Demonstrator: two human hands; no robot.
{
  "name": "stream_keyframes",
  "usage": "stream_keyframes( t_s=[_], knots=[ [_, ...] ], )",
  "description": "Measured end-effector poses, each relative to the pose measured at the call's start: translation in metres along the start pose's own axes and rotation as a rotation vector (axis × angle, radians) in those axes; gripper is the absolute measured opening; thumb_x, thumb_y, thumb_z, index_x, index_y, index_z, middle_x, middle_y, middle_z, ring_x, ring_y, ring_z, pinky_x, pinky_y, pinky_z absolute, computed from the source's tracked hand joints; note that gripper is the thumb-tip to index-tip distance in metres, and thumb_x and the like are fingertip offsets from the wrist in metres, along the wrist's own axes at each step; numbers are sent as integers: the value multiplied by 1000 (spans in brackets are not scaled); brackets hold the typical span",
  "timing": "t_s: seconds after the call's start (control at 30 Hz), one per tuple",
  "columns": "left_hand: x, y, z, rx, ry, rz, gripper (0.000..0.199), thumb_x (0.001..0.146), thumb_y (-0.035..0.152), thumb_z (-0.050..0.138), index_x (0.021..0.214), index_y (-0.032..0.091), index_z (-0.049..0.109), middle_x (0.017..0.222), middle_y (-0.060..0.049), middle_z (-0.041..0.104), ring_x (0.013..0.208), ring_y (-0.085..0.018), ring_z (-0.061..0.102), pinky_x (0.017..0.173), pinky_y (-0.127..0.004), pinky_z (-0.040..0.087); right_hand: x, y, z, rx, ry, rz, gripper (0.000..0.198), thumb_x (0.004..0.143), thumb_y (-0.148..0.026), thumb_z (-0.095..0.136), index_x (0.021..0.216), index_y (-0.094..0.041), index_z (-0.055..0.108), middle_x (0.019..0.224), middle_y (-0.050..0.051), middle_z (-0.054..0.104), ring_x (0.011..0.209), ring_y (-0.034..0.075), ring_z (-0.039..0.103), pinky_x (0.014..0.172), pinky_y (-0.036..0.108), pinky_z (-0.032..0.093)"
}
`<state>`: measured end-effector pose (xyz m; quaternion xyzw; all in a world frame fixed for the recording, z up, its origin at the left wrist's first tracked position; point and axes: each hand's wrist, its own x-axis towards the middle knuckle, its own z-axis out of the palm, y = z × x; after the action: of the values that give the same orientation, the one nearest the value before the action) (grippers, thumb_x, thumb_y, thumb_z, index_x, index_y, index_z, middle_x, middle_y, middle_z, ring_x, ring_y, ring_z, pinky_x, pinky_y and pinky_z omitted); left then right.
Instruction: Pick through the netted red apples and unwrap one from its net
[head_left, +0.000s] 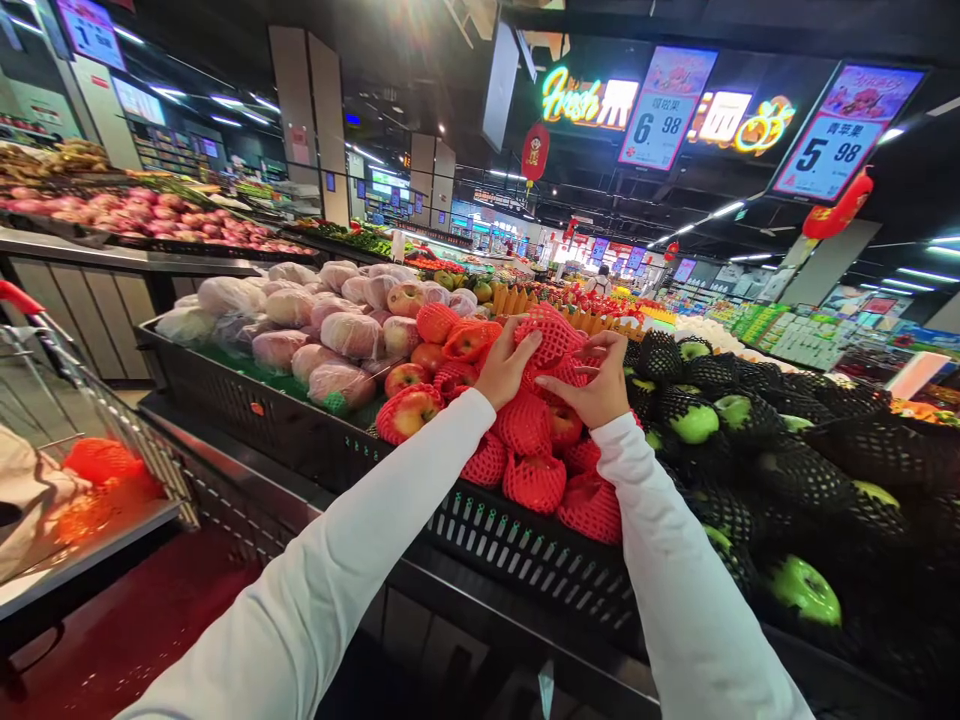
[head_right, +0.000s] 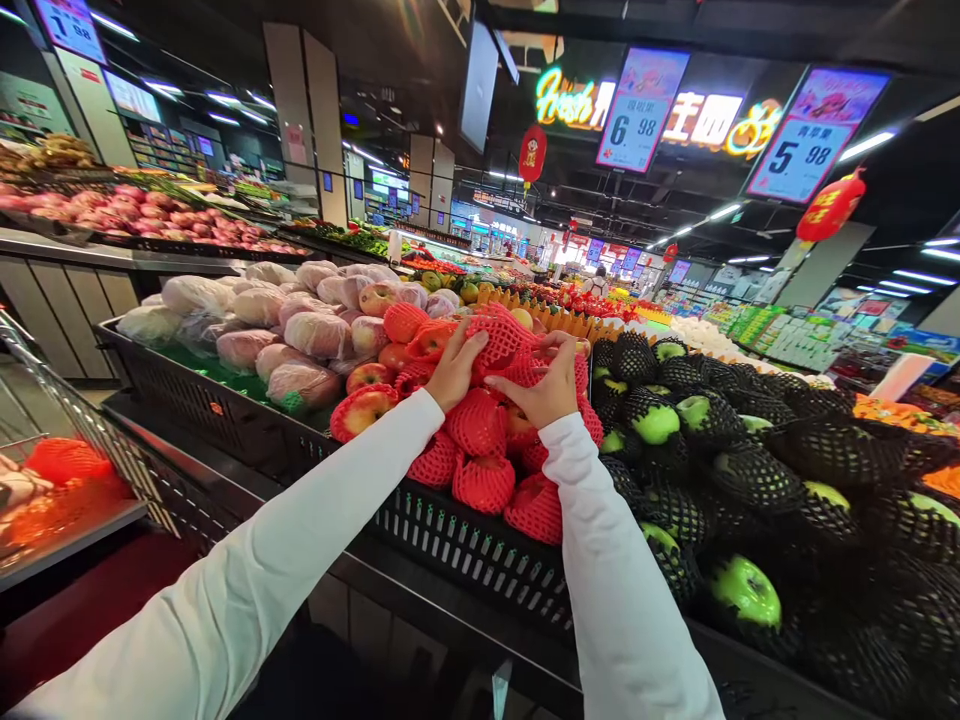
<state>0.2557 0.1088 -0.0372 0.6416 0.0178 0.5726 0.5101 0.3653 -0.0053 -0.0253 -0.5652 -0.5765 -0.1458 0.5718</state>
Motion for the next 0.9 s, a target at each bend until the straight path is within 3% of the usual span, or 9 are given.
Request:
stream_keyframes(
  t_s=[0.13, 0.27, 0.37, 0.53, 0.7, 0.8, 0.9],
  knots=[
    [1, -2, 0, -13, -14, -40, 36, 95, 50, 53, 114, 19, 57, 113, -5, 66, 122, -22, 59, 109, -35, 45, -2, 10, 3, -124, 73, -83, 105, 49, -63, 88, 128, -23, 32, 132, 16, 39, 119, 33, 52, 99, 58, 53],
    [2, -6, -2, 68, -16, -63, 35, 100, 48, 47, 119, 21, 58, 122, -8, 63, 132, -23, 53, 111, -38, 45, -5, 12, 8, -150, -60, -173, 119, 53, -65, 86, 143, -19, 23, 147, 23, 35, 142, 39, 37, 120, 62, 30],
    [3, -9, -2, 125, -52, -73, 37, 99, 48, 48, 124, 22, 59, 131, -9, 60, 139, -25, 48, 112, -42, 46, -5, 8, 8, -101, -161, -140, 117, 61, -66, 82, 147, -16, 20, 148, 24, 40, 145, 36, 38, 121, 57, 32],
    [3, -15, -2, 101, -258, 27, 43, 99, 53, 47, 127, 23, 59, 133, -9, 61, 139, -24, 48, 119, -43, 39, -3, -5, 1, -109, -73, -133, 94, 63, -61, 83, 135, -21, 38, 140, 19, 53, 133, 33, 53, 117, 53, 39],
    [8, -24, -3, 173, -249, 8, 56, 99, 61, 33, 119, 17, 61, 134, -12, 61, 141, -25, 44, 124, -48, 29, -4, -12, -1, -161, -66, -120, 84, 59, -56, 85, 126, -20, 47, 129, 17, 63, 120, 33, 62, 109, 53, 47],
    [7, -19, -2, 158, -261, 47, 56, 99, 63, 30, 114, 17, 59, 130, -12, 62, 134, -22, 50, 121, -42, 34, -3, -7, -1, -195, -24, -132, 78, 58, -45, 84, 123, -18, 51, 125, 17, 65, 116, 34, 64, 107, 53, 48],
    [4, -9, 0, 165, -225, 21, 52, 96, 65, 44, 115, 18, 53, 122, -11, 63, 112, -22, 62, 105, -40, 49, -1, 1, -2, -234, 61, -92, 76, 55, -34, 82, 123, -19, 52, 125, 16, 65, 118, 34, 62, 108, 52, 48]
  ],
)
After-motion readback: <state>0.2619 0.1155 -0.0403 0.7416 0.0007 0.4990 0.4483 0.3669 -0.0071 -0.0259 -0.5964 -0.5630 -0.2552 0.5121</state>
